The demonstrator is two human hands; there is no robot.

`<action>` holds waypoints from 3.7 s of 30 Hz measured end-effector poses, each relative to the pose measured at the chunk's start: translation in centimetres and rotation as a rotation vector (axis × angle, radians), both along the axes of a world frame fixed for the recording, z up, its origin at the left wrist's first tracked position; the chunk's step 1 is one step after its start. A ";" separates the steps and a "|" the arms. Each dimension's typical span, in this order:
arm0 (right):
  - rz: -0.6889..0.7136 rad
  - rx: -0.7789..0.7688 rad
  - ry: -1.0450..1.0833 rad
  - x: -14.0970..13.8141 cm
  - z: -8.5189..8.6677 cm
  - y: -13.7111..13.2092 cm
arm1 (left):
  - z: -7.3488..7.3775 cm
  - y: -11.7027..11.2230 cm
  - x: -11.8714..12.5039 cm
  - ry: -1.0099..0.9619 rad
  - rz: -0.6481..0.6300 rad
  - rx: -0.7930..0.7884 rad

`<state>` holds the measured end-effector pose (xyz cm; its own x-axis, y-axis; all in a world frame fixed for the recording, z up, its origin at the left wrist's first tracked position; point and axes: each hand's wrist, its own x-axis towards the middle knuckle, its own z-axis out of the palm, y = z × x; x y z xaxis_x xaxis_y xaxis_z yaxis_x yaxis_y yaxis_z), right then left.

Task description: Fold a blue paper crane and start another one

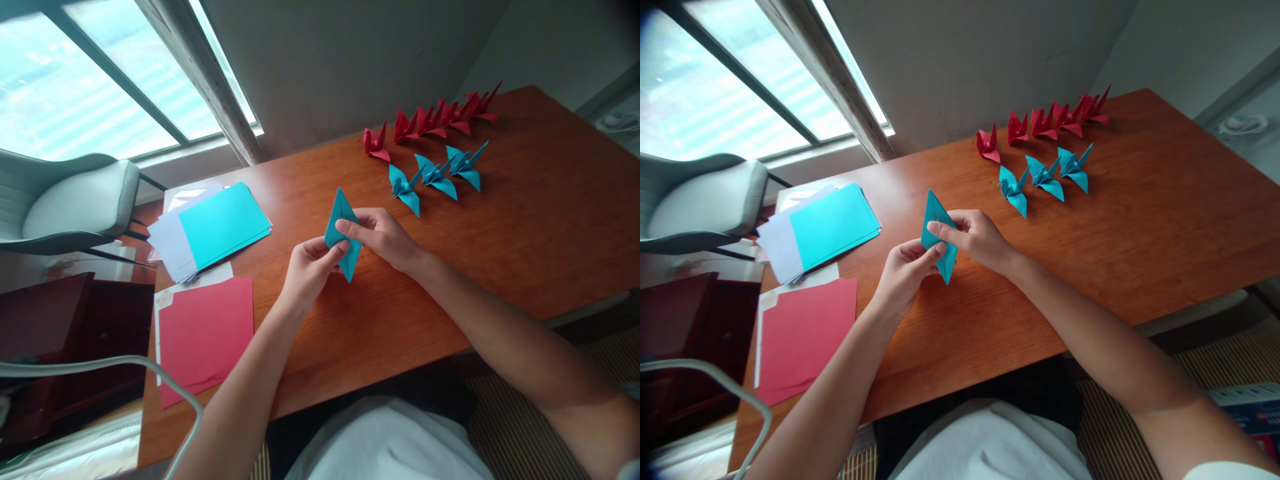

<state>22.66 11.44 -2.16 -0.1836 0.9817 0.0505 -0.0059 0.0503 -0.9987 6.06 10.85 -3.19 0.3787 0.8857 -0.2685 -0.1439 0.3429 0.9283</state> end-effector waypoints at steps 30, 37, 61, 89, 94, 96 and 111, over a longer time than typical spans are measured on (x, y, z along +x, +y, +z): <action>-0.149 0.003 0.056 -1.2 -0.9 -0.4 | 0.1 -0.2 0.2 -0.027 0.044 0.013; -0.164 -0.027 0.045 -1.2 -0.8 -0.5 | -0.2 -0.4 0.4 -0.059 0.010 -0.023; -0.268 0.128 -0.157 -2.0 -0.4 -1.3 | 0.5 -0.7 0.7 -0.105 0.022 -0.132; -0.366 0.002 0.028 -1.3 -0.6 -0.5 | 0.2 -0.5 0.4 -0.042 -0.048 -0.057; -0.453 0.062 -0.042 -1.1 -0.5 -0.4 | 0.3 -0.5 0.4 0.007 -0.095 -0.053; -0.476 0.083 -0.040 -0.9 -0.6 -0.2 | 0.4 -0.5 0.4 0.025 -0.119 -0.052; -0.408 -0.092 0.250 0.3 -1.0 1.0 | 1.7 1.0 -1.5 0.137 -0.136 0.023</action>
